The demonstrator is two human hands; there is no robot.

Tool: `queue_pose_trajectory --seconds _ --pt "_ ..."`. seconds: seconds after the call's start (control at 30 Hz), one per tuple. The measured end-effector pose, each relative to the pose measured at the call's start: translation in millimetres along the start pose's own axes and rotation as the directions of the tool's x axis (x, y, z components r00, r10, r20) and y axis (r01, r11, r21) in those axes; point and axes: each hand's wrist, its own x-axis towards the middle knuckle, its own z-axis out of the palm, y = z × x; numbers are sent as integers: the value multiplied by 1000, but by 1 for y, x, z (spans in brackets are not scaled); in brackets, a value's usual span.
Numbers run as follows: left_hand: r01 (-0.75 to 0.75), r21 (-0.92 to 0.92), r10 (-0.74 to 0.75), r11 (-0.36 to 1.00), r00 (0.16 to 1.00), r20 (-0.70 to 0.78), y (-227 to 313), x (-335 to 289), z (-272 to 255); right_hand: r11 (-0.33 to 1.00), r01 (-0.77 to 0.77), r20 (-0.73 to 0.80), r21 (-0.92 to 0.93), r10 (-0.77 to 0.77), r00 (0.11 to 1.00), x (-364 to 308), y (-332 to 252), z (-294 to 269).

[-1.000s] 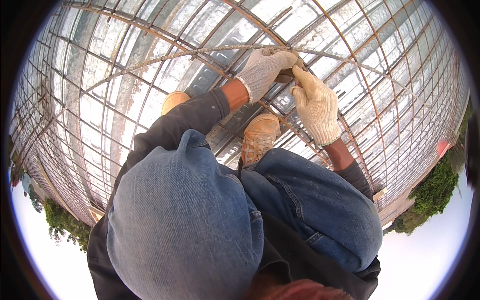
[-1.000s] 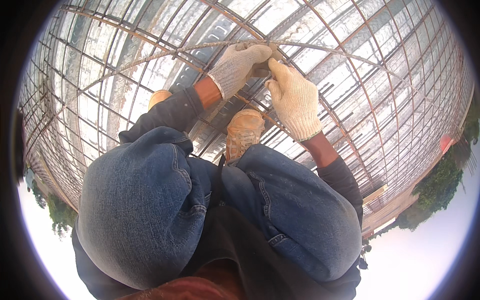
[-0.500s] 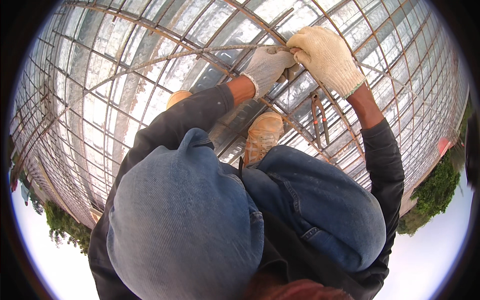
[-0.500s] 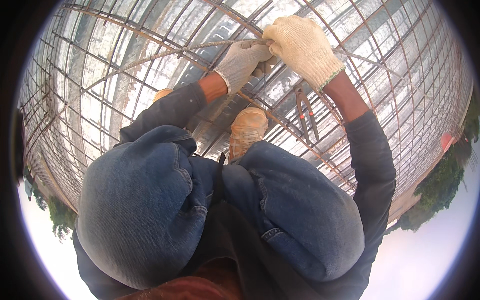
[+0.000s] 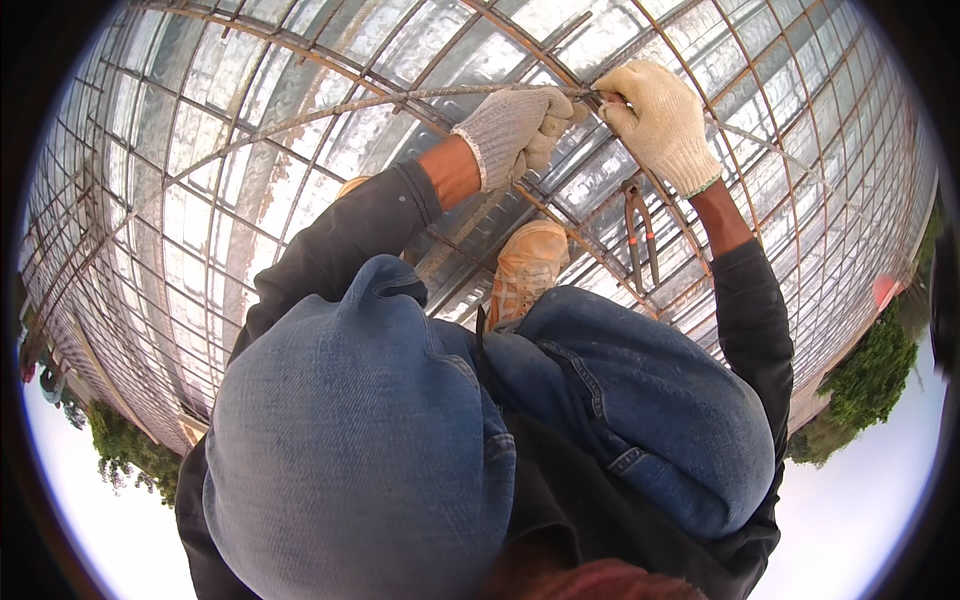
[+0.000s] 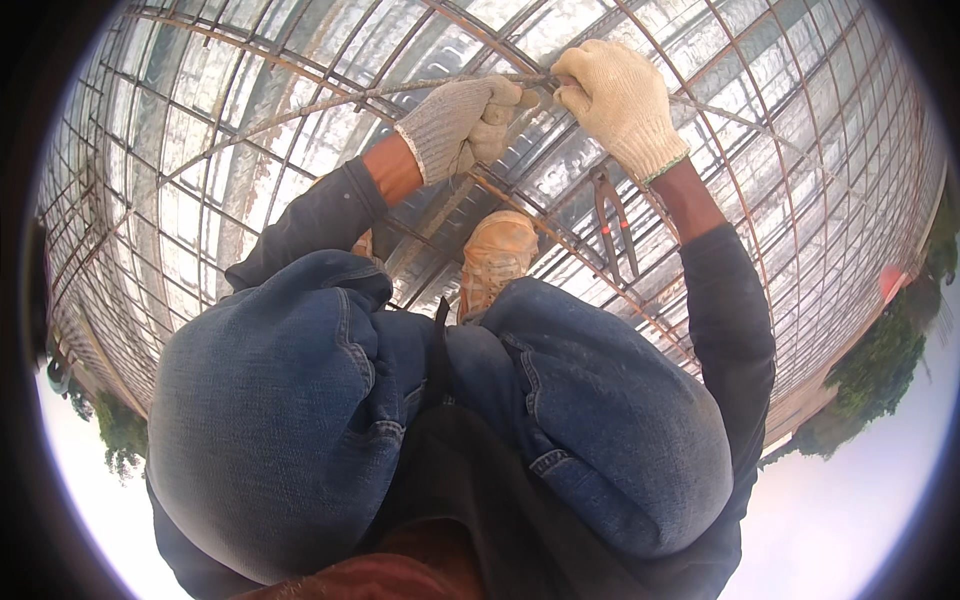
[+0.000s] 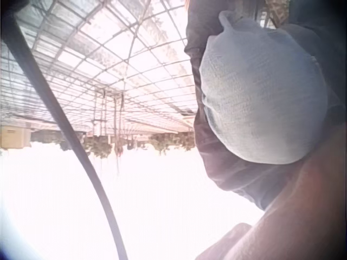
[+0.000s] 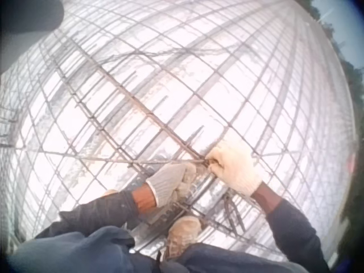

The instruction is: The person works on a large rebar grid on a construction site, using pliers to cut and tie rebar intersections. They repeatedly position, cut, and twist wire ties to secure the grid structure.

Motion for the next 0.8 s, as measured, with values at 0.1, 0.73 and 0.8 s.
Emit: queue_pose_trajectory --seconds 0.1,0.73,0.8 --pt "59 -72 -55 996 997 54 20 -9 -4 992 -43 -141 -119 26 990 -11 -18 20" --pt "-318 737 112 -596 876 469 77 91 84 347 -452 28 822 768 640 -27 -115 52" --pt "-283 716 157 -638 862 481 76 89 99 187 -407 123 894 772 624 -27 -112 53"
